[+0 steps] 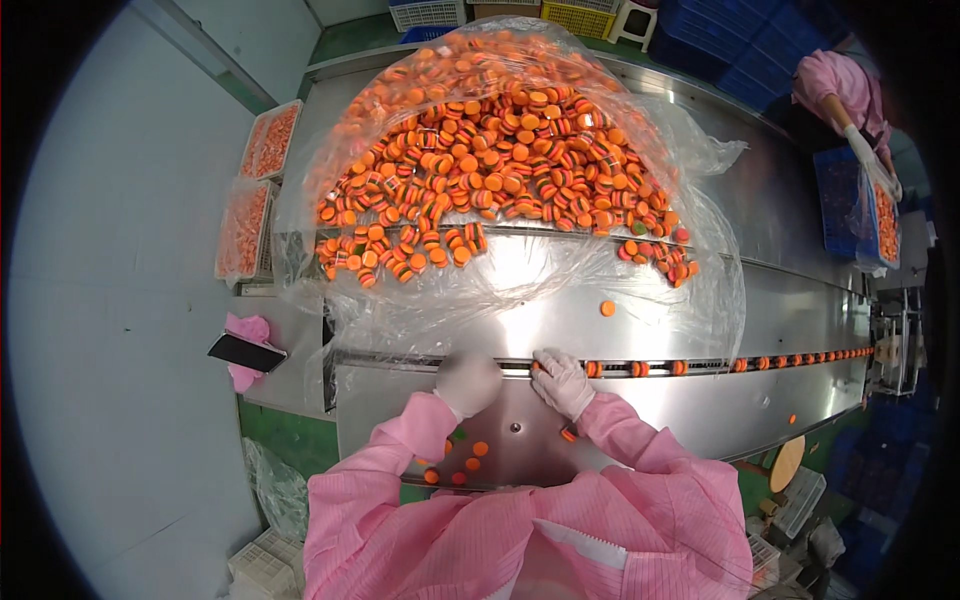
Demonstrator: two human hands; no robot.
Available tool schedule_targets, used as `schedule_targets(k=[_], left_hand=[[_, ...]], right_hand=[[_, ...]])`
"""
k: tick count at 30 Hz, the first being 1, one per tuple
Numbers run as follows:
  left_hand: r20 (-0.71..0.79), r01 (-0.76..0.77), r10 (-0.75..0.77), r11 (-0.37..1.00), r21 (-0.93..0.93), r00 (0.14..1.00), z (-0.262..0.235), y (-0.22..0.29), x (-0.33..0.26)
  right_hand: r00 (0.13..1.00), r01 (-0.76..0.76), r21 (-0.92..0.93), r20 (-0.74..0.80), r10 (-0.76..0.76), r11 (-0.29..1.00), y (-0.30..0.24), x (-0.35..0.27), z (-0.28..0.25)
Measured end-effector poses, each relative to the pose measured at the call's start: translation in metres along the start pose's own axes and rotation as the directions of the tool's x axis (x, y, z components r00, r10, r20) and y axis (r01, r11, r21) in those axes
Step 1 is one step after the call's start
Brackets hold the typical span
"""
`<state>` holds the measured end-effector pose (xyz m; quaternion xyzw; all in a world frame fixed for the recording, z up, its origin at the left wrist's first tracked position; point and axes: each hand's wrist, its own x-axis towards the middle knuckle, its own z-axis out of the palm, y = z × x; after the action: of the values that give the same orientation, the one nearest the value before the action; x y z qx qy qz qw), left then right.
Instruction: The person places small, round, orange and pink candies onto a moving conveyor belt. They pick up candies from a large pile on a stainless steel table and arrange them in a single file line on the belt. The person wears white gloves and a pink protective suit.
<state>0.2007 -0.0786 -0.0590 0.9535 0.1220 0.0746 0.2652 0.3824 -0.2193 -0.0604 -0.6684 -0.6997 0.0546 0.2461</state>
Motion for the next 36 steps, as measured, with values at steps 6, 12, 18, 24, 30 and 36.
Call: schedule_targets(k=[6, 12, 18, 24, 30, 36], left_hand=[[0.029, 0.002, -0.008, 0.98, 0.197, 1.0, 0.006, -0.007, 0.003], [0.191, 0.056, -0.096, 0.977, 0.205, 0.977, -0.034, -0.006, 0.027], [-0.453, 0.279, -0.23, 0.96, 0.041, 0.861, -0.029, -0.088, 0.093], [-0.135, 0.348, -0.337, 0.935, 0.07, 0.932, -0.005, -0.11, 0.11], [-0.307, 0.174, -0.18, 0.984, -0.045, 0.935, -0.001, -0.093, 0.093], [-0.075, 0.299, -0.295, 0.953, 0.041, 0.953, -0.018, -0.086, 0.107]], right_hand=[[0.989, -0.142, -0.021, -0.043, 0.141, 0.99, 0.023, 0.152, 0.012], [0.935, -0.204, -0.131, 0.268, 0.233, 0.97, 0.056, 0.207, 0.053], [0.964, -0.147, -0.14, 0.202, 0.173, 0.979, 0.069, 0.166, 0.051], [0.977, -0.21, 0.143, -0.011, 0.214, 0.967, 0.035, 0.108, 0.033], [1.0, 0.022, -0.026, 0.006, -0.022, 0.999, -0.026, 0.021, 0.061], [0.988, -0.142, -0.121, 0.038, 0.148, 0.982, -0.067, 0.011, 0.023]])
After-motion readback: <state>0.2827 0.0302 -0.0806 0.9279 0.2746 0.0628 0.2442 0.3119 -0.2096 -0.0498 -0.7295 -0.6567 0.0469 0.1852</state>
